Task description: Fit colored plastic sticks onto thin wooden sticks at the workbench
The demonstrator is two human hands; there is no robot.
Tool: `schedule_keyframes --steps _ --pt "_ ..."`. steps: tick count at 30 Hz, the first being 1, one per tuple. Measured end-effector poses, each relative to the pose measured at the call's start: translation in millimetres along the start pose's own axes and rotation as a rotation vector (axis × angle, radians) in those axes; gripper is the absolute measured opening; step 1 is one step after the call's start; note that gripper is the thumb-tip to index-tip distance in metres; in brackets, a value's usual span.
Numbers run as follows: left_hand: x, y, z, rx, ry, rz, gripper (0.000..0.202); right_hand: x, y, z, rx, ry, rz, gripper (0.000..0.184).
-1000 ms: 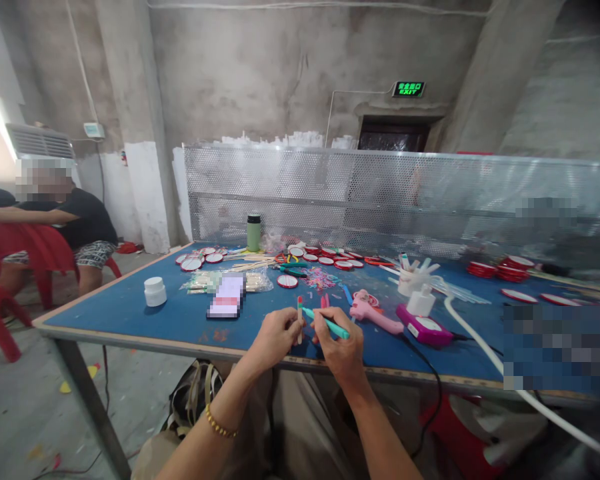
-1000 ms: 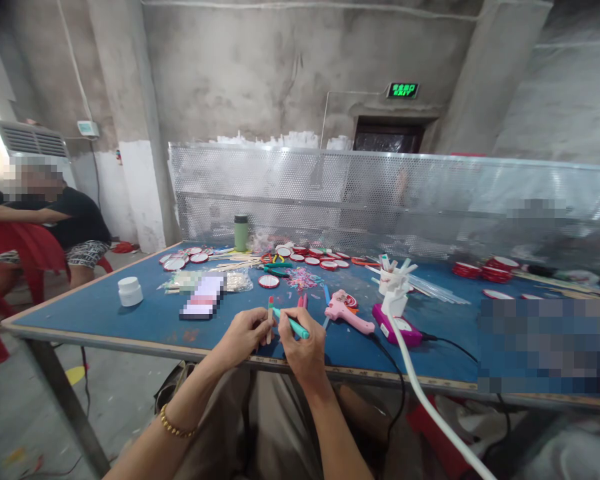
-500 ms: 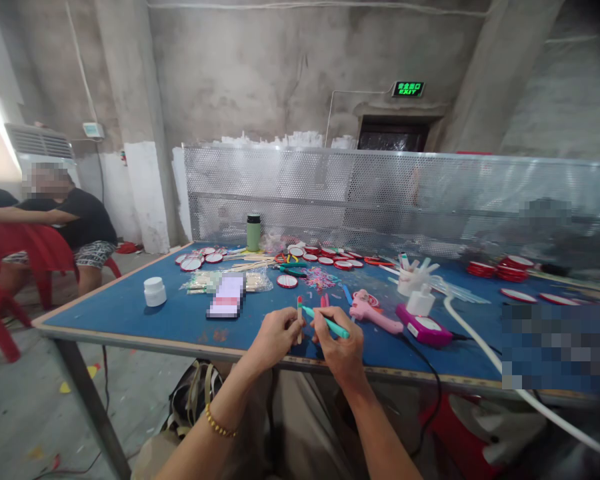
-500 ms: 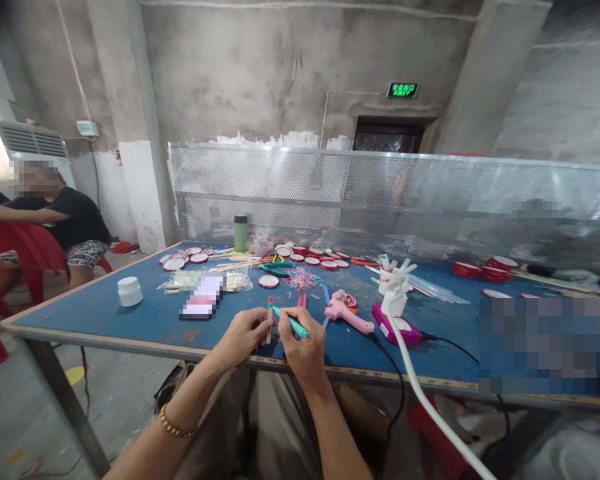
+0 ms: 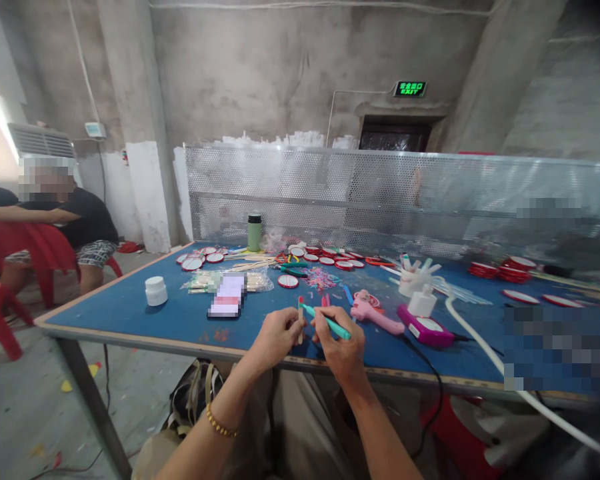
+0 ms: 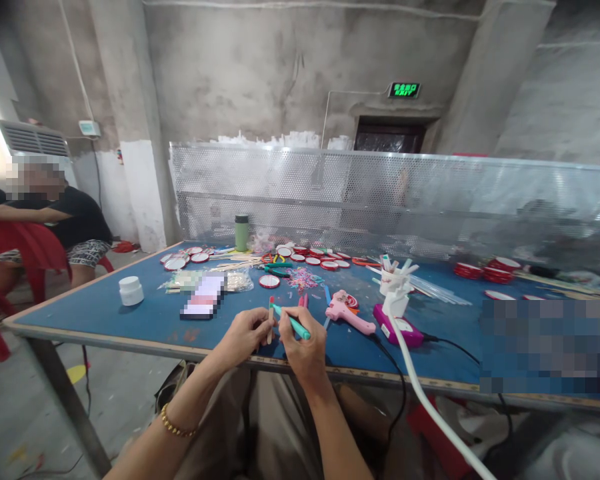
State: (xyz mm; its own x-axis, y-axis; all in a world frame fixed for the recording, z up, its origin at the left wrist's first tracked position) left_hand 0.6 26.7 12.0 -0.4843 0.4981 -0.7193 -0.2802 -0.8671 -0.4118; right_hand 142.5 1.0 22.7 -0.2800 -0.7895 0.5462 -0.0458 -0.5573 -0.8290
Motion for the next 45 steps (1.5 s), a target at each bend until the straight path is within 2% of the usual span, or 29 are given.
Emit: schedule_keyframes --steps 10,32,45 --pt "0.1 -0.3 0.5 -0.015 -0.035 -0.013 0.026 -0.7 -1.0 -1.7 0.039 -0.01 -0.001 0.016" --pt "1.1 -0.8 -0.4 -0.011 -0.013 -0.002 0.026 -2.2 1.0 -0.8 0.008 -0.021 -0.017 0.015" --pt "2.4 -0.8 -1.4 -0.014 -0.024 -0.007 0.024 -0.7 -1.2 -1.8 0.035 -0.004 0.006 0.015"
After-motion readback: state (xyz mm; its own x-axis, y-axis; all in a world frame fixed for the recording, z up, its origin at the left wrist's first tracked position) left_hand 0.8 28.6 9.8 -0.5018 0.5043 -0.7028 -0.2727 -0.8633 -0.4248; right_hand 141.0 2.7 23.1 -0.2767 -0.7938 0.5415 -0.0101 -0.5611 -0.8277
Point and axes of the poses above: each hand's wrist, its own y-axis away from the middle knuckle, its own z-axis out of the back of the hand, x = y × z, the point moved 3 cm from there along -y, towards the middle knuckle, and after that the axes turned 10 degrees about -y, right-handed, at the moved point
